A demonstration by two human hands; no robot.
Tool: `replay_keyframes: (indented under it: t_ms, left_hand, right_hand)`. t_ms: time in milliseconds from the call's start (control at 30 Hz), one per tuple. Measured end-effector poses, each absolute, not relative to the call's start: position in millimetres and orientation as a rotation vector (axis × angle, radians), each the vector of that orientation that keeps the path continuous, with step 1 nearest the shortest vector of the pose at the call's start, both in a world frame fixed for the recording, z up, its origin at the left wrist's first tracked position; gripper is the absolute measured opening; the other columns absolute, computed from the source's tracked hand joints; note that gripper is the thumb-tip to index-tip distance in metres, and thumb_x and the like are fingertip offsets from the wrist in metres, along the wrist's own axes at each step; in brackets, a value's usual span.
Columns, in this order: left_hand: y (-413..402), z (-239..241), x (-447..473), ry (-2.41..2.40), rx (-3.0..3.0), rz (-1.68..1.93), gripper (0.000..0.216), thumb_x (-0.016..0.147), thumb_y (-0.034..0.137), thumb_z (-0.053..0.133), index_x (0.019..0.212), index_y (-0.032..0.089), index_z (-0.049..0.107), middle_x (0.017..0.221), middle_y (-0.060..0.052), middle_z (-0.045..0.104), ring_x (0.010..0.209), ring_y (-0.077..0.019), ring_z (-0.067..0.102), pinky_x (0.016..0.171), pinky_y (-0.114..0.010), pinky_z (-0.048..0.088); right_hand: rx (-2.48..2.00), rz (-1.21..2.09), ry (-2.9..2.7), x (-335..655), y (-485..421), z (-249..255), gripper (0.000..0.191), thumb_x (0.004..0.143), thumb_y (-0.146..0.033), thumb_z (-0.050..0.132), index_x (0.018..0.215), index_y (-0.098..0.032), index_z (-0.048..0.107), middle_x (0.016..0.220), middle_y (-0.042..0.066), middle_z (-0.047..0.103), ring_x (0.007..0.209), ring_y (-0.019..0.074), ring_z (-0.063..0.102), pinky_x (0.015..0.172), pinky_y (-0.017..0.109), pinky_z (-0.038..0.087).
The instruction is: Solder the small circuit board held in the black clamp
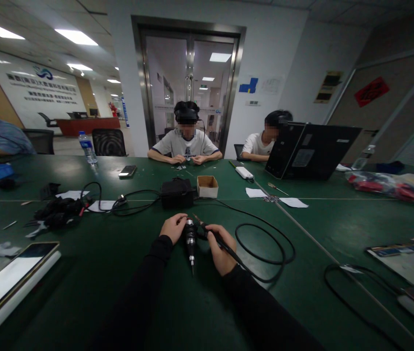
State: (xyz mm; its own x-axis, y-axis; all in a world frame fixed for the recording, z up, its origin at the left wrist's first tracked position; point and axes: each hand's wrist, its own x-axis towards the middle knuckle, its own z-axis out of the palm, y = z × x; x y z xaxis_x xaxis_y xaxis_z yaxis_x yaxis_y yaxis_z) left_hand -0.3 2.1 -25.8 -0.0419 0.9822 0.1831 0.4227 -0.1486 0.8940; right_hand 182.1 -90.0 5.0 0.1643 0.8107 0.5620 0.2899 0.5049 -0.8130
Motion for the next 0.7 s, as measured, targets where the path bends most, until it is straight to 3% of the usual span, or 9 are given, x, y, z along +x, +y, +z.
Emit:
replay_keyframes:
  t_ms: [233,533,700]
  left_hand:
    - [0,-20,1,1.540,1.618,1.183,0.021,0.079,0.035,0.064,0.091,0.022,0.075,0.098,-0.006,0.076,0.097,-0.0255,0.068,0.097,-0.036,0.050]
    - [-4,-17,1,1.598,1.604,1.171,0.024,0.082,0.031,0.060,0.103,0.024,0.070,0.074,-0.001,0.069,0.072,-0.0195,0.064,0.080,-0.030,0.051]
    - [-7,27,7,1.668,1.495,1.307,0.029,0.086,0.021,0.046,0.107,0.024,0.066,0.086,-0.002,0.071,0.086,-0.0205,0.064,0.087,-0.032,0.048]
  right_hand:
    - [-1.031,0.495,-1.407,183,-88,-1,0.014,0.086,-0.022,0.056,0.090,-0.019,0.069,0.088,0.004,0.073,0.083,0.0191,0.068,0.078,0.029,0.052]
    - [-1.043,0.497,-1.403,183,-87,0,0.014,0.086,-0.023,0.056,0.090,-0.019,0.069,0.089,0.004,0.073,0.083,0.0195,0.068,0.078,0.030,0.053]
    - [-1.055,0.483,-1.399,183,-87,1,0.015,0.086,-0.025,0.056,0.089,-0.019,0.070,0.086,0.004,0.073,0.081,0.0197,0.069,0.075,0.030,0.054]
